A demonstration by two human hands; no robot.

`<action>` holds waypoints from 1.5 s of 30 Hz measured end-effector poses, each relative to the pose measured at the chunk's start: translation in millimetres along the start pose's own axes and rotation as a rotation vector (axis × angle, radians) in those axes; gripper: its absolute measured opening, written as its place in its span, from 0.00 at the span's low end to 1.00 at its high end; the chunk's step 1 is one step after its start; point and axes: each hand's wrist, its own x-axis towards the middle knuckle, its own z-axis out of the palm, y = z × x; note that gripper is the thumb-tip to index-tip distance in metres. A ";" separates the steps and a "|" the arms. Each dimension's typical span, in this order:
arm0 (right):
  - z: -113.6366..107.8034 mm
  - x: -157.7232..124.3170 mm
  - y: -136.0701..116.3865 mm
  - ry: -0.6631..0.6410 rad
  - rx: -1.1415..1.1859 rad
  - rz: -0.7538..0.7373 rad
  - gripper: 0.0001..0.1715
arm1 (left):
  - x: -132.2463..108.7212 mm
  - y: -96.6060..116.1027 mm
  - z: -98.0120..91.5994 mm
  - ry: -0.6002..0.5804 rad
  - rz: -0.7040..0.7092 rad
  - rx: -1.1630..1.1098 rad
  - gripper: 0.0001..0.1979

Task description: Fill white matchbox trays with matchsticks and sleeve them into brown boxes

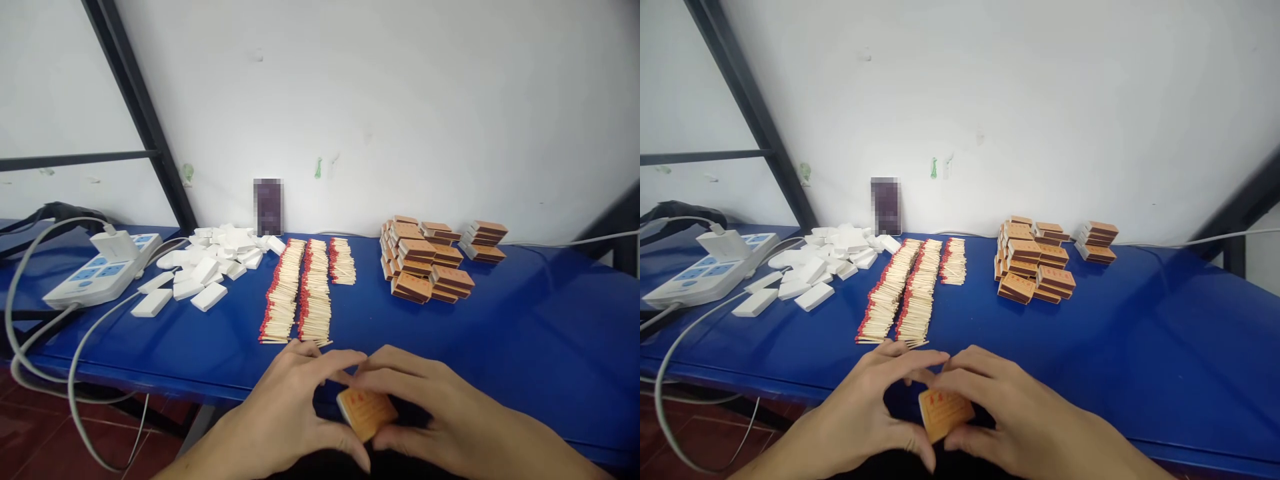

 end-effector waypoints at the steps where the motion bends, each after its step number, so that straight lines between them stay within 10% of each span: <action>1: 2.0 1.4 -1.9 -0.014 0.011 -0.021 0.23 | -0.2 0.3 -1.1 -0.019 0.004 -0.024 0.44; 7: -8.5 -7.3 -5.4 0.005 -0.063 -0.120 0.18 | -7.2 -2.2 -3.3 -0.009 0.055 -0.004 0.47; 11: -75.2 -27.2 13.5 0.394 -0.346 -0.045 0.18 | -7.2 -3.0 -5.5 -0.009 0.069 -0.020 0.41; 15: -162.0 -44.9 76.3 0.729 -0.674 0.474 0.30 | -0.5 1.5 -5.9 -0.007 0.183 0.027 0.19; 19: -206.3 -53.1 165.8 0.605 -0.818 0.518 0.33 | 4.6 3.1 -3.2 0.018 0.281 0.087 0.09; 25: -209.1 -59.3 237.8 0.517 -0.735 0.437 0.18 | 5.5 -4.1 0.8 0.062 0.375 0.152 0.06; 45: -192.4 -52.7 260.0 0.731 -0.701 0.624 0.16 | 3.1 -11.1 7.7 0.112 0.443 0.205 0.06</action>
